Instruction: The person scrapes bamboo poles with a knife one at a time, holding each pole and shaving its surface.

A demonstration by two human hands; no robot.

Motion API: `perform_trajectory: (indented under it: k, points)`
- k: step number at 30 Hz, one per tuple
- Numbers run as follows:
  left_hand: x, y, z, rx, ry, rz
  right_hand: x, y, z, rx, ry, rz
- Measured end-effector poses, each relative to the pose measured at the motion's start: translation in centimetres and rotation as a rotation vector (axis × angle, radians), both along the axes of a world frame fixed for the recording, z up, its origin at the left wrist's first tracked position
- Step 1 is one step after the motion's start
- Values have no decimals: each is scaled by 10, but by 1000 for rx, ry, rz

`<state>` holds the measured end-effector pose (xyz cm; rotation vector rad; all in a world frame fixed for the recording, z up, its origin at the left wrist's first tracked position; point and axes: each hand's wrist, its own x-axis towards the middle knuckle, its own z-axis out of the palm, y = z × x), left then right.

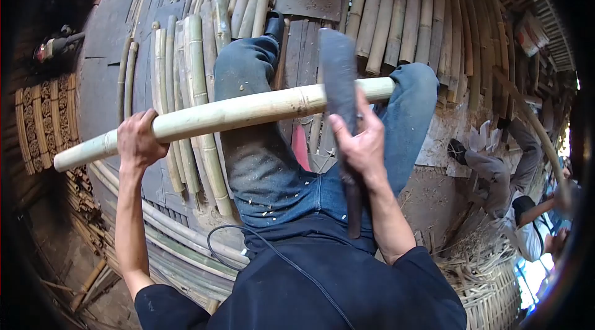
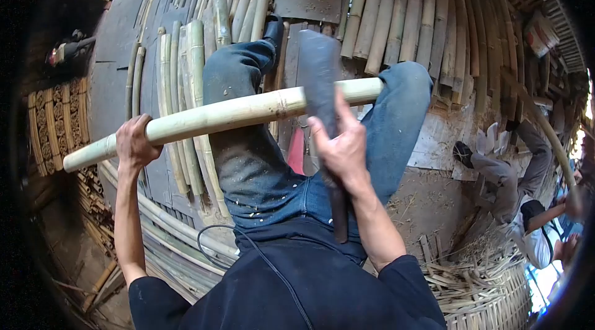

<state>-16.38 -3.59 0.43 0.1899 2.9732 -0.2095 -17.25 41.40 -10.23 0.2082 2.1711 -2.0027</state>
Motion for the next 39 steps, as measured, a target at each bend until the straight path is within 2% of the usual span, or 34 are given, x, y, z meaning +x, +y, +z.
perform_trajectory:
  k: [1,3,5,6,7,11,12,13,15,16,17,19,21,22,25,26,28,29,30,31,32,33,35,37,39]
  points:
    - [0,0,-1,-5,0,6,6,-13,-10,146,186,86]
    - [-6,2,-2,4,-69,40,16,-41,23,86,21,278]
    - [-8,3,-1,10,-49,15,24,-56,28,97,53,347]
    - [-8,3,1,17,-68,25,24,-55,29,64,54,307]
    - [-7,2,1,27,-87,39,18,-48,19,160,285,230]
    - [-12,4,5,17,-128,77,-10,4,-6,256,162,-79]
    - [-16,4,6,3,-158,65,-14,6,-18,146,139,-152]
    - [-21,4,7,-13,-184,51,-13,3,-21,147,142,-149]
    - [-26,2,8,-40,-197,22,-2,-19,-20,423,475,-25]
    - [-28,-2,9,-25,-191,12,10,-35,11,258,140,20]
    - [-30,-4,11,-11,-183,0,10,-36,19,206,97,52]
    - [-34,-1,9,38,-290,73,5,-30,11,167,115,35]
    - [-41,8,14,33,-289,69,-3,-11,-4,235,229,9]
    - [-42,9,14,21,-289,76,-10,4,2,360,197,10]
    - [-38,5,9,-29,-310,108,-24,29,-13,271,130,-213]
    - [-38,6,7,-20,-292,103,-23,25,-9,272,126,-208]
    - [-39,14,10,-12,-264,72,-14,8,3,170,-46,-108]
    - [-41,14,10,-14,-265,63,-2,-9,-14,308,238,-37]
    - [-44,13,11,-14,-275,50,9,-30,11,257,158,40]
    - [-46,12,11,-16,-280,37,17,-48,17,126,176,101]
    - [-46,8,9,-10,-292,41,22,-60,25,45,79,183]
    - [-47,4,9,-5,-300,44,21,-72,19,103,267,199]
    - [-46,7,13,14,-297,47,11,-63,34,139,24,282]
    - [-46,3,12,1,-333,73,-4,-36,25,229,80,160]
    - [-47,7,18,0,-330,52,-21,2,0,389,321,-17]
